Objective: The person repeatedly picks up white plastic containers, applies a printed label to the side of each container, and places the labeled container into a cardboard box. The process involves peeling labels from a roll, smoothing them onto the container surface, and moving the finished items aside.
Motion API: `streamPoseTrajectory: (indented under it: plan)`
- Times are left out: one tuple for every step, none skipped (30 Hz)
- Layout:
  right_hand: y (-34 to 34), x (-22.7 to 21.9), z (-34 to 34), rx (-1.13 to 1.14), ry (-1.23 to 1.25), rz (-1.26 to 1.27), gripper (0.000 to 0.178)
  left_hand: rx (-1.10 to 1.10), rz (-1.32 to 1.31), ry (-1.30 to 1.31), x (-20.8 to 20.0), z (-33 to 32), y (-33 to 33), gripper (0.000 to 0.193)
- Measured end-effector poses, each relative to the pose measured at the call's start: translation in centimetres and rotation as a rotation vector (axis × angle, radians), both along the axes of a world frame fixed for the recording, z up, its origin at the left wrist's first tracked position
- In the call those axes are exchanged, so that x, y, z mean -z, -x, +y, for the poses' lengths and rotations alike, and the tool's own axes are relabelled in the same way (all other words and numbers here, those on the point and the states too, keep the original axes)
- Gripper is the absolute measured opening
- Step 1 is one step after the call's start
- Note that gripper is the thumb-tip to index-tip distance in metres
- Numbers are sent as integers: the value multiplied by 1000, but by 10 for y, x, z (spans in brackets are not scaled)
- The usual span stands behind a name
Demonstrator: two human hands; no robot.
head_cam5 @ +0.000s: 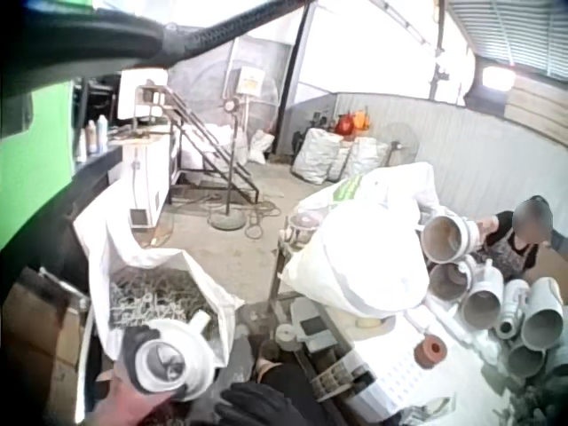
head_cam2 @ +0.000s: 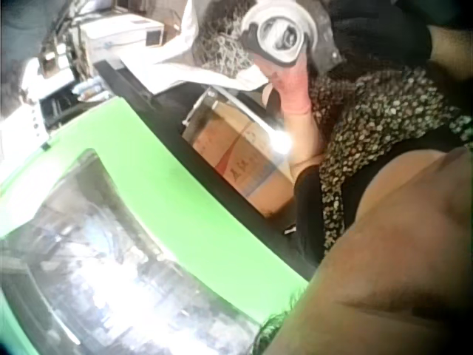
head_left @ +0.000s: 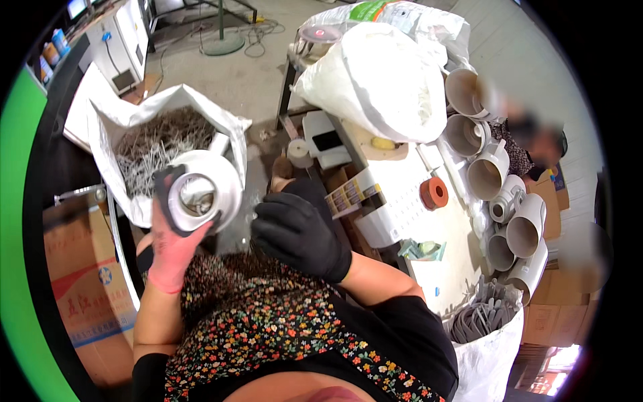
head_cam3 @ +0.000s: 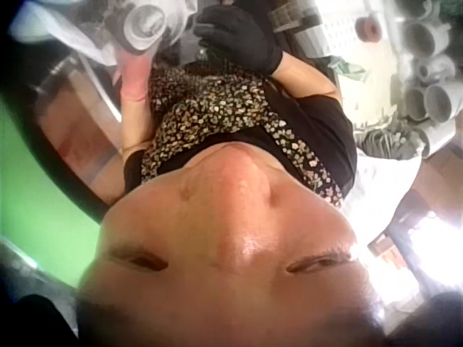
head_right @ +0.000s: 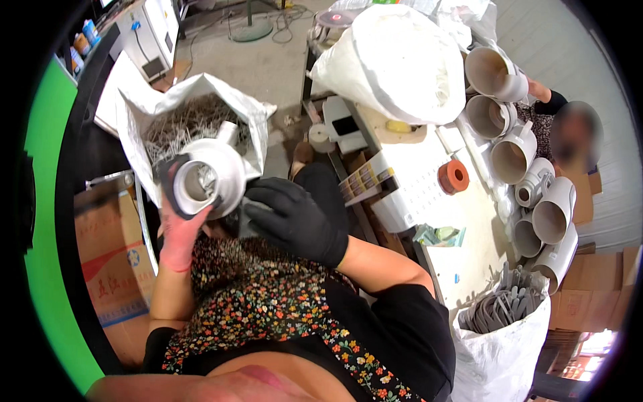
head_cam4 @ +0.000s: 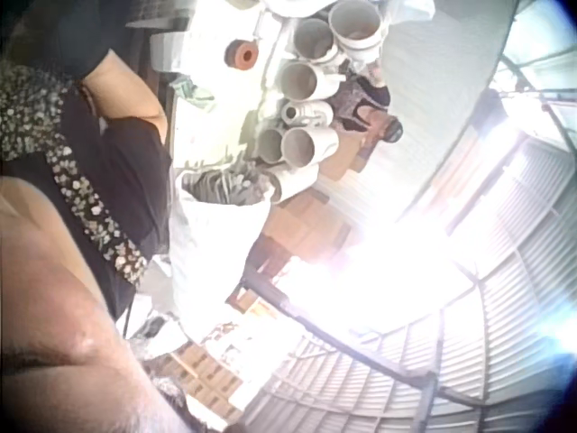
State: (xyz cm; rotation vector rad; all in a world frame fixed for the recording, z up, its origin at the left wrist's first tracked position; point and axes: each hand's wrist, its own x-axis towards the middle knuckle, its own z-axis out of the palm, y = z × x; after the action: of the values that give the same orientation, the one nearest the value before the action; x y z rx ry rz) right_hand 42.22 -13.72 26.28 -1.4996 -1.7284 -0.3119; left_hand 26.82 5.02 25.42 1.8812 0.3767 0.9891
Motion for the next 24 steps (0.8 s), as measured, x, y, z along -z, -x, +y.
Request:
streamPoseTrajectory:
  plan:
    - [-15,4,-7,47,-25,9,36,-66,41,-211,-11,8,2,81]
    - [-30,4,-14,96,-50,28,36,-132,88,-422,-32,14,4,82]
    - [-47,-7,-18,161,-2,62,32,-187,93,-462,-43,17,6,81]
    - [-75,-19,-24,228,45,88,29,-242,87,-501,-47,21,4,81]
    - [-113,-13,-31,341,23,60,26,-217,67,-545,-44,31,5,89]
    - [-155,-2,-38,458,5,33,23,-184,-23,-459,-41,31,2,100]
    - [-193,0,-42,664,66,412,20,-203,-1,-518,-39,32,4,104]
    - [-230,-7,-50,717,4,403,19,-217,17,-573,-36,31,6,108]
    - [-289,5,-64,732,-136,-2,19,-143,-52,-403,-30,23,6,108]
    - [-317,4,-67,833,-37,97,21,-151,172,-533,-36,19,14,110]
    - [-364,24,-84,883,-73,116,23,-102,144,-500,-30,15,13,112]
    - [-389,30,-82,974,-31,221,25,-75,130,-471,-21,11,14,113]
    - [-419,45,-89,1046,-12,53,28,-18,91,-383,-9,9,14,114]
    - [-421,49,-79,1098,14,-100,32,24,72,-296,-1,5,16,115]
    - [-427,46,-76,1062,280,365,31,25,119,-303,4,3,17,116]
    - [-430,45,-71,1066,231,271,30,52,101,-181,8,-2,16,116]
    - [-433,49,-77,1079,195,177,29,89,89,-132,15,-6,15,116]
    - [-435,52,-83,1090,158,83,29,125,77,-83,18,-10,15,116]
    - [-436,55,-89,1040,86,100,26,89,176,-151,19,-13,17,118]
    - [-431,52,-88,980,105,220,25,135,205,-194,23,-12,17,120]
    - [-425,50,-85,918,124,339,25,151,186,-106,27,-16,18,115]
    - [-419,48,-82,854,143,457,24,167,167,-19,30,-20,19,110]
    - [-415,41,-82,835,192,530,26,169,206,-48,31,-20,20,107]
    - [-405,37,-81,805,199,522,29,170,246,-78,32,-20,23,103]
